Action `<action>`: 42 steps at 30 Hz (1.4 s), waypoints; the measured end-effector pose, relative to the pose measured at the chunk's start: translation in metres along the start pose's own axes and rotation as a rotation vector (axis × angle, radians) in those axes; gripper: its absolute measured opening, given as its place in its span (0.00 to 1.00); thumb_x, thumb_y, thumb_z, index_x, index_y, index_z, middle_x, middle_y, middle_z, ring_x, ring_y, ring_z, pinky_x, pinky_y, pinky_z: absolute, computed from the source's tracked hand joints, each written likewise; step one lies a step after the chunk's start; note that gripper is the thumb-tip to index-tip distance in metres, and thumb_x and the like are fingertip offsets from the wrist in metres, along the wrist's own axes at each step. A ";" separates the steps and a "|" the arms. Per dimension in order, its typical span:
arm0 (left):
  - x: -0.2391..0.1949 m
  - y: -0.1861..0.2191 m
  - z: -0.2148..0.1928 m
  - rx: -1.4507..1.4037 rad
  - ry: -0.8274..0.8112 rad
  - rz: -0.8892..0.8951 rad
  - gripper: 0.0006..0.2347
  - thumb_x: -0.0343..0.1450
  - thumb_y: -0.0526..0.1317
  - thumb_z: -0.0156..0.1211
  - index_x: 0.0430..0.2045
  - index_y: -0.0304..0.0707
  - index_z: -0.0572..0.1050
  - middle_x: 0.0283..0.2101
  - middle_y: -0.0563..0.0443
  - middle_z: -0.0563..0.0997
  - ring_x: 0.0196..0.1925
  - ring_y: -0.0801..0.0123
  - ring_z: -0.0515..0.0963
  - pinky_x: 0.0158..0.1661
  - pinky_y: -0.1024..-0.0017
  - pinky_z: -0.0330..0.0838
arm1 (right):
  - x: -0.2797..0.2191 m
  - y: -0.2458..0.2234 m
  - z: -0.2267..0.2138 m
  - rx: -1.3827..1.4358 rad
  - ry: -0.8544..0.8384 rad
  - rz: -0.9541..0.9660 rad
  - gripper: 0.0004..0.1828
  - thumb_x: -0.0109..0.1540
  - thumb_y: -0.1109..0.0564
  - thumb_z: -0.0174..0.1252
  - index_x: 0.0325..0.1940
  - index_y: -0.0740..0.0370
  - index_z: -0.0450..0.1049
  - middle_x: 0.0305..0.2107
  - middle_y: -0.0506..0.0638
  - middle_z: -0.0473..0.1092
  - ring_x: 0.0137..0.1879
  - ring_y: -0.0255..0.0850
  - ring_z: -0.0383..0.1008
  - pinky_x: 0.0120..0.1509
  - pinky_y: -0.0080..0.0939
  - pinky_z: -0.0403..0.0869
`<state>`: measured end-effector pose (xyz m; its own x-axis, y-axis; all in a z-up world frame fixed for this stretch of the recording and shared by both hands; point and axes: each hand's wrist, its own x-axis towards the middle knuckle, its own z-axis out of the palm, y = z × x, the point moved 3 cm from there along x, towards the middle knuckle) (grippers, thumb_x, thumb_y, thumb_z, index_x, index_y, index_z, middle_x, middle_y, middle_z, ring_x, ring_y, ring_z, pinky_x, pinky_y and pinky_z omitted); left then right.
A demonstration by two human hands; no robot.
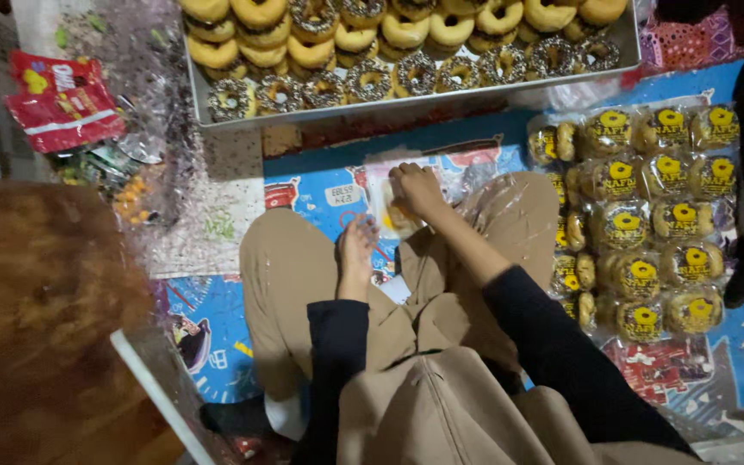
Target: The person sits on the floor and repeatedly picks up donuts from a metal tray, places them into clear plastic bags, and sets the filled bags aside. The person handles both plain and chocolate-sprinkled donuts throughout the clip.
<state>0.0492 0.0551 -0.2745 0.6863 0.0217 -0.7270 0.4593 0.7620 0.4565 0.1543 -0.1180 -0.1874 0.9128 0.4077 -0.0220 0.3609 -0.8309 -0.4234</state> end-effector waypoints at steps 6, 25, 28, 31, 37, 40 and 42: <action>-0.016 0.004 0.013 0.233 -0.061 0.260 0.17 0.73 0.47 0.60 0.48 0.32 0.76 0.39 0.48 0.82 0.39 0.67 0.80 0.41 0.70 0.74 | 0.032 -0.004 0.025 -0.340 -0.168 -0.016 0.16 0.48 0.49 0.66 0.35 0.58 0.78 0.38 0.51 0.75 0.48 0.47 0.75 0.51 0.54 0.69; -0.075 0.057 0.149 -0.198 -0.433 0.628 0.17 0.76 0.46 0.59 0.57 0.45 0.65 0.58 0.41 0.67 0.60 0.56 0.64 0.55 0.58 0.65 | -0.054 -0.082 -0.132 0.200 -0.095 -0.019 0.49 0.51 0.45 0.67 0.71 0.72 0.62 0.62 0.69 0.62 0.68 0.64 0.62 0.71 0.60 0.54; -0.002 0.079 0.098 -0.635 -0.276 0.400 0.09 0.79 0.42 0.64 0.47 0.42 0.72 0.45 0.47 0.78 0.43 0.64 0.75 0.44 0.68 0.74 | 0.020 -0.082 -0.166 0.402 -0.416 -0.174 0.25 0.65 0.43 0.56 0.60 0.60 0.77 0.53 0.63 0.74 0.55 0.56 0.75 0.63 0.50 0.69; 0.039 0.077 0.042 -0.812 -0.202 0.250 0.09 0.75 0.43 0.64 0.43 0.41 0.74 0.41 0.46 0.82 0.40 0.64 0.81 0.41 0.68 0.79 | 0.135 -0.013 -0.231 0.098 0.008 0.213 0.27 0.69 0.31 0.56 0.48 0.56 0.82 0.33 0.55 0.77 0.35 0.44 0.76 0.39 0.52 0.73; 0.046 0.058 0.016 -0.952 -0.101 0.131 0.15 0.71 0.45 0.65 0.44 0.35 0.72 0.44 0.34 0.78 0.46 0.49 0.80 0.48 0.54 0.80 | 0.247 0.073 -0.272 -0.437 0.197 0.279 0.42 0.54 0.22 0.71 0.34 0.67 0.80 0.27 0.63 0.74 0.31 0.57 0.75 0.35 0.57 0.74; 0.040 0.069 0.028 -1.025 -0.109 0.057 0.18 0.69 0.47 0.64 0.43 0.30 0.72 0.46 0.27 0.77 0.51 0.41 0.78 0.51 0.48 0.78 | 0.226 0.047 -0.280 -0.455 0.531 -0.062 0.38 0.53 0.30 0.75 0.44 0.68 0.78 0.33 0.61 0.76 0.37 0.54 0.77 0.39 0.52 0.77; 0.030 0.074 0.033 -1.090 -0.099 0.001 0.19 0.69 0.48 0.63 0.42 0.28 0.71 0.49 0.23 0.76 0.54 0.38 0.77 0.53 0.45 0.76 | 0.188 0.025 -0.283 -0.171 0.546 -0.106 0.34 0.59 0.38 0.77 0.51 0.68 0.77 0.38 0.59 0.78 0.42 0.47 0.80 0.46 0.46 0.79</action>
<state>0.1224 0.0905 -0.2454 0.7513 0.0078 -0.6600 -0.2536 0.9266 -0.2778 0.3887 -0.1691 0.0542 0.8198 0.2753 0.5021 0.4401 -0.8640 -0.2448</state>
